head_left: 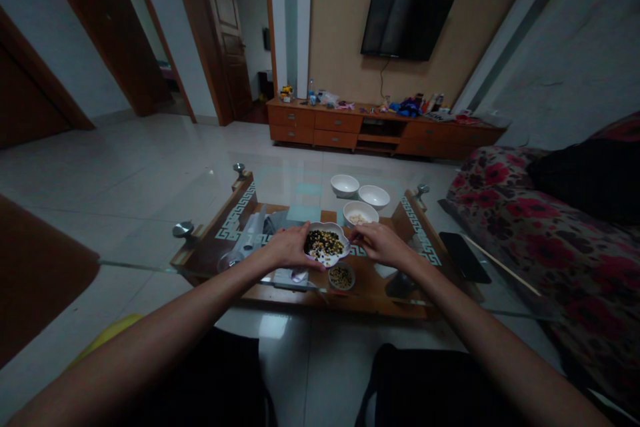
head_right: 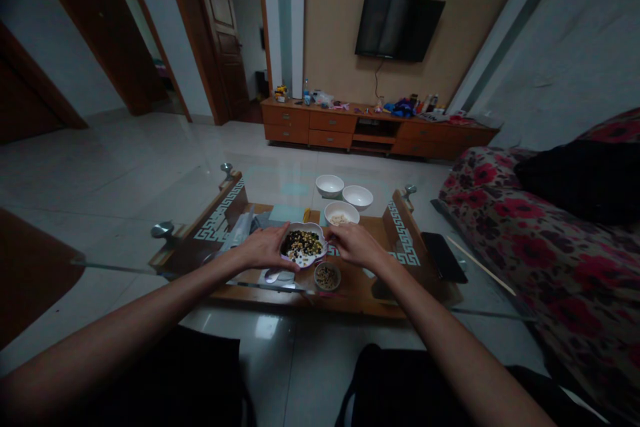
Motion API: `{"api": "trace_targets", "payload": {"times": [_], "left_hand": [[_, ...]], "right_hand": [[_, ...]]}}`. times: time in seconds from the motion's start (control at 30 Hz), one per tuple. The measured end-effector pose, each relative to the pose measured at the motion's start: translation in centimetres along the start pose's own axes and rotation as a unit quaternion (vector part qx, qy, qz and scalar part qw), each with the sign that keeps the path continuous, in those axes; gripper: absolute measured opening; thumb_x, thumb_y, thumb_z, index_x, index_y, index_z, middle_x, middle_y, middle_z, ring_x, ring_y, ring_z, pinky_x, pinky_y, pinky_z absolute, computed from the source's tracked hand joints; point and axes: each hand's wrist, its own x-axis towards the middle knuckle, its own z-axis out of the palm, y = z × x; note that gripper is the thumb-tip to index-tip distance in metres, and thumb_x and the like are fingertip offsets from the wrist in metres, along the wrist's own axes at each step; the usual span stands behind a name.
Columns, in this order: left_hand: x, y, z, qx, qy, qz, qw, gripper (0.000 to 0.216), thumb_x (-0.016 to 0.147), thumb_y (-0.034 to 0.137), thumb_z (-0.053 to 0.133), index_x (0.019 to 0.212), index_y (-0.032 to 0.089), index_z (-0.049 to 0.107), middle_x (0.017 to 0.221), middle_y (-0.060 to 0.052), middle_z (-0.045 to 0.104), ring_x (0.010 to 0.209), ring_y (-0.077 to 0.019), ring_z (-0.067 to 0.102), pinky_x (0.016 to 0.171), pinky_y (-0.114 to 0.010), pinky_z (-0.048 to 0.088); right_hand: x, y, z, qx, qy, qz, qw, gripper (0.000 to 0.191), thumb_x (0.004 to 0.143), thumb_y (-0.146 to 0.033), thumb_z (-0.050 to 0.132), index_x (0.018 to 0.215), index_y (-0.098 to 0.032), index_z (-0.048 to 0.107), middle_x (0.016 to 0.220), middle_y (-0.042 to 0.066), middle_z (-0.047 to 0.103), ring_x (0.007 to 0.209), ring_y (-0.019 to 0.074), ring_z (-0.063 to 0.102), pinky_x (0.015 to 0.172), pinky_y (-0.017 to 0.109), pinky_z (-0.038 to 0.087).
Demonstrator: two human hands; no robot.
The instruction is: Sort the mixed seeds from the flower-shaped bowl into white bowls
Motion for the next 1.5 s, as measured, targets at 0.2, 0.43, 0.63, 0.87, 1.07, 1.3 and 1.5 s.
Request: {"api": "trace_targets", "payload": {"times": [0.2,0.43,0.63,0.87,1.07,1.3,1.5], "left_hand": [[0.3,-0.4,0.5,0.000,0.002,0.002,1.000,0.136,0.059,0.092,0.075,0.165,0.018,0.033,0.144,-0.028,0.064,0.131,-0.0508,0.060,0.108,-0.062,0.046],[0.2,-0.3,0.4,-0.008,0.007,0.006,1.000,0.135,0.059,0.092,0.075,0.164,0.018,0.035,0.141,-0.028,0.065,0.129,-0.0519,0.060,0.106,-0.064,0.047],[0.1,0.0,0.0,-0.012,0.000,0.010,1.000,0.135,0.060,0.091,0.076,0.165,0.018,0.034,0.146,-0.028,0.062,0.134,-0.0522,0.058,0.109,-0.065,0.045],[0.0,0.1,0.0,-0.005,0.000,0.004,1.000,0.134,0.061,0.092,0.073,0.165,0.016,0.034,0.146,-0.028,0.063,0.132,-0.0505,0.059,0.110,-0.062,0.046],[-0.1,0.4,-0.6,0.015,-0.018,-0.005,1.000,0.132,0.063,0.091,0.071,0.161,0.009,0.037,0.142,-0.030,0.064,0.129,-0.0491,0.060,0.108,-0.060,0.048],[0.3,-0.1,-0.2,0.004,-0.013,0.001,1.000,0.129,0.065,0.086,0.075,0.165,0.014,0.036,0.148,-0.028,0.061,0.132,-0.0519,0.059,0.110,-0.062,0.046],[0.2,-0.1,-0.3,0.010,-0.016,0.001,1.000,0.128,0.067,0.088,0.072,0.165,0.015,0.035,0.151,-0.029,0.059,0.133,-0.0531,0.058,0.109,-0.064,0.046]], "right_hand": [[0.2,-0.1,0.3,0.015,-0.007,-0.004,1.000,0.020,0.094,-0.009,0.060,0.105,-0.023,0.069,0.101,0.006,0.077,0.092,0.0203,0.071,0.080,0.033,0.052],[0.5,-0.4,0.3,0.006,-0.017,-0.013,1.000,0.019,0.092,-0.009,0.060,0.101,-0.023,0.068,0.095,0.006,0.076,0.087,0.0200,0.070,0.077,0.032,0.050],[0.7,-0.4,0.8,0.020,-0.013,-0.004,1.000,0.013,0.095,-0.011,0.060,0.100,-0.021,0.067,0.096,0.007,0.076,0.088,0.0211,0.071,0.079,0.033,0.050],[0.4,1.2,-0.1,0.029,0.173,0.128,0.976,0.015,0.103,-0.029,0.057,0.105,-0.022,0.069,0.096,0.007,0.079,0.084,0.0231,0.072,0.075,0.032,0.048],[-0.6,3.1,-0.8,-0.016,0.215,0.222,0.951,0.020,0.101,-0.035,0.057,0.104,-0.023,0.073,0.093,0.006,0.079,0.081,0.0251,0.073,0.074,0.032,0.048],[-0.2,2.5,-1.8,0.003,0.291,0.180,0.940,0.021,0.104,-0.029,0.047,0.109,-0.022,0.066,0.108,0.011,0.078,0.100,0.0278,0.071,0.089,0.038,0.050],[-0.3,3.2,-1.0,-0.019,0.165,0.127,0.978,0.034,0.089,-0.007,0.042,0.108,-0.020,0.067,0.106,0.009,0.072,0.095,0.0216,0.066,0.085,0.032,0.051]]}}
